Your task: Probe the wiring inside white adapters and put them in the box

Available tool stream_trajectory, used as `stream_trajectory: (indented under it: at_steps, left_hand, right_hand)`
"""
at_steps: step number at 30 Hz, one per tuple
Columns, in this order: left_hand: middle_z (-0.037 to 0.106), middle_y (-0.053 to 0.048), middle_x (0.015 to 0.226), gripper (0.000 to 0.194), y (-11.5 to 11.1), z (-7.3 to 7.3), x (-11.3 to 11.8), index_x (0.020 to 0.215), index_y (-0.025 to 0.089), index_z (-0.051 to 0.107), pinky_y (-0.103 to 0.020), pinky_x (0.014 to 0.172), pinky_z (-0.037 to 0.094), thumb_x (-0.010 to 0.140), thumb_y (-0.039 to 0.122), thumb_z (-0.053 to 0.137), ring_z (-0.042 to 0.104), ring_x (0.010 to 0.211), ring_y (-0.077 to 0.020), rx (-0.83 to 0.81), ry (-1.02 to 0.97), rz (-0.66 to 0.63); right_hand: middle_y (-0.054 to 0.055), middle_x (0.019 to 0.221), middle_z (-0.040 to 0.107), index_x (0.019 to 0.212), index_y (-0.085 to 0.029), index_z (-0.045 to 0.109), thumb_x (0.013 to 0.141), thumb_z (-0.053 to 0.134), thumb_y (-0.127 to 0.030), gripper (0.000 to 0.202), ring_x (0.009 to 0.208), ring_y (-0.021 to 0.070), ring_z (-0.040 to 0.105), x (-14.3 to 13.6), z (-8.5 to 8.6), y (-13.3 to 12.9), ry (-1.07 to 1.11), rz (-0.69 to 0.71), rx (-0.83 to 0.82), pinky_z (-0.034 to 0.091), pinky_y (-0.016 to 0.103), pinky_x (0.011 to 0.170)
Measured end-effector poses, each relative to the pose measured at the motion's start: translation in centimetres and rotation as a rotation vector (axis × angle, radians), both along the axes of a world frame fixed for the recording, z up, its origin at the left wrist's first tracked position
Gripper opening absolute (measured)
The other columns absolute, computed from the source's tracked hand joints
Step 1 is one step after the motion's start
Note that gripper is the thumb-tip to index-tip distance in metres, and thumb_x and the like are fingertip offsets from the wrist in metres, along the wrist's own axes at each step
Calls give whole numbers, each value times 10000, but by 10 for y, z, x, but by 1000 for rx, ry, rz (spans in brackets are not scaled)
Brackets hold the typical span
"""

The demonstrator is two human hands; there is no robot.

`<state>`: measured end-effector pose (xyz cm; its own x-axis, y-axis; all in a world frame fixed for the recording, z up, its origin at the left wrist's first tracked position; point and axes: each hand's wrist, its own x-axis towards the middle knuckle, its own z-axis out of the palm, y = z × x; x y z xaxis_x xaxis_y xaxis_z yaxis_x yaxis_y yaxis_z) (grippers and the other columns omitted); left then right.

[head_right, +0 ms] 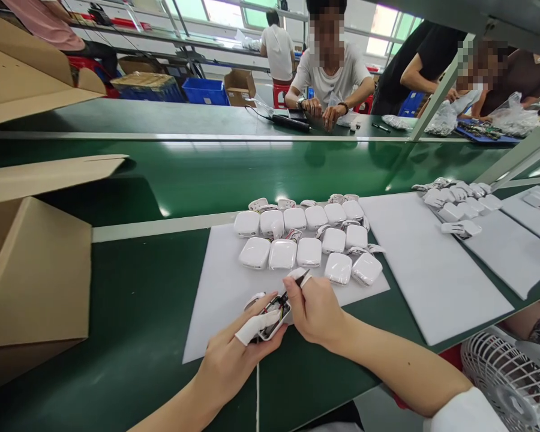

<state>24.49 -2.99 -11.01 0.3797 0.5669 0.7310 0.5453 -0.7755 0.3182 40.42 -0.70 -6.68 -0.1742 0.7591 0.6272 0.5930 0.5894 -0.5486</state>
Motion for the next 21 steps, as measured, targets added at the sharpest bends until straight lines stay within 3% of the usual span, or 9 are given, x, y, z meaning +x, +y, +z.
stream_trajectory:
  at_steps: [8, 14, 21]
  left_hand:
    - [666, -135, 1046, 406, 0, 0, 0, 1162, 84, 488, -222, 792, 568, 778, 103, 620, 660, 922, -190, -8, 4, 2]
    - [693, -63, 993, 454, -3, 1, 2, 1257, 173, 398, -232, 792, 565, 835, 198, 562, 671, 887, -187, -163, -22, 100]
    - [683, -44, 1038, 382, -4, 4, 2, 1175, 208, 438, -242, 800, 559, 820, 229, 579, 661, 912, -192, -289, -40, 118]
  right_hand:
    - [-69, 491, 240, 605, -204, 244, 953, 322, -236, 358, 427, 76, 254, -3, -4, -4, 77, -27, -186, 210, 245, 440]
    - [-57, 492, 276, 610, -213, 264, 967, 269, -275, 363, 435, 94, 269, -6, -6, -5, -15, -48, -217, 219, 259, 457]
    - [-41, 482, 329, 594, -206, 313, 984, 251, -258, 398, 433, 104, 275, 0, -7, 0, -143, 49, 67, 204, 273, 462]
